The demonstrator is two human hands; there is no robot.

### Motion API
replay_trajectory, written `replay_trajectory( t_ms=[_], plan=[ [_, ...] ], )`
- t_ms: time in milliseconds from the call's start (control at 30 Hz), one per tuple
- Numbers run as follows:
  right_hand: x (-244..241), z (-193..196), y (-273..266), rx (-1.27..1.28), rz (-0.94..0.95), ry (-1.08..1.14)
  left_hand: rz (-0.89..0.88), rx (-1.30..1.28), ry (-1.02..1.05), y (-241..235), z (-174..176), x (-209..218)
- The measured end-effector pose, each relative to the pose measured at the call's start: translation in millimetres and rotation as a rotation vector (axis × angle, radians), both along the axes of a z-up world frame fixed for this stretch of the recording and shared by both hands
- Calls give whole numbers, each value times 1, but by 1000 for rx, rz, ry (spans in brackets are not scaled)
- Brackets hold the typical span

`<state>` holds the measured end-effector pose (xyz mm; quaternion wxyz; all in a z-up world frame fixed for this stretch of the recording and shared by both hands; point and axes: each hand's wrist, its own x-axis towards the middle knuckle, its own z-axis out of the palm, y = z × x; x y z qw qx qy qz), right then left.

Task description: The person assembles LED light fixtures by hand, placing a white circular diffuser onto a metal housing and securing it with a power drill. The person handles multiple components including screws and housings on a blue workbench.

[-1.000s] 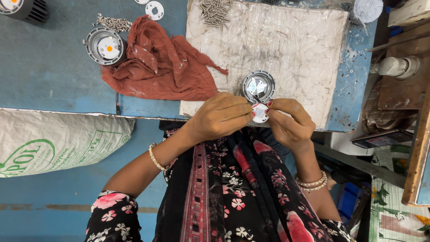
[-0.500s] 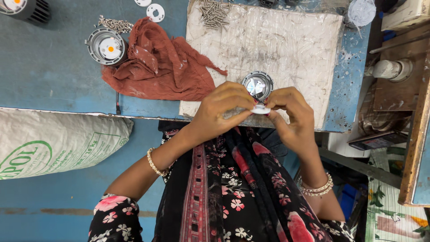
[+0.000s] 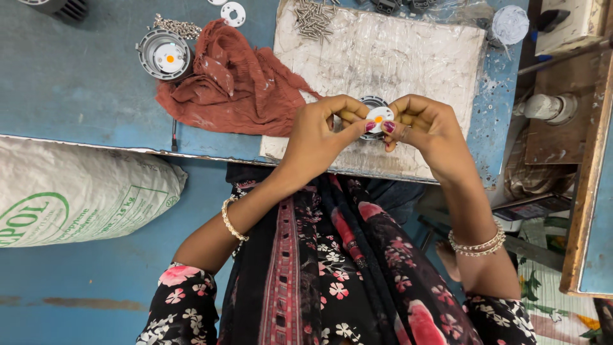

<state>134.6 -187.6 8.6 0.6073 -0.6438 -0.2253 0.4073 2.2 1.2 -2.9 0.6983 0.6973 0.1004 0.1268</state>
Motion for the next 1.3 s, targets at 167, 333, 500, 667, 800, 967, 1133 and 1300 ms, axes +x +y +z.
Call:
replay_trajectory(
  t_ms=[167, 333, 500, 667, 800, 967, 1133, 1300],
  plan=[
    [1, 1, 1, 27, 15, 2, -10, -32, -12, 2, -13, 6],
    [2, 0, -3, 31, 25, -27, -14, -90, -13, 4, -28, 10],
    [-9, -11, -15, 147, -95, -18, -34, -205, -44, 7, -39, 12],
    [-23, -30, -16, 49, -247, -260, -85, -341, -95, 7, -47, 14],
    [-46, -37, -11, -226, -252, -668, -93, -392, -117, 7, -48, 15],
    [-79, -38, -1, -387, -328, -779, -72, -363, -83, 5, -43, 12],
    [-93, -29, -2, -399, -340, -743, -47, -244, -13, -1, -31, 3],
    [-108, -19, -7, -493, -337, -697, -90, -222, 20, -13, -14, -11]
  ],
)
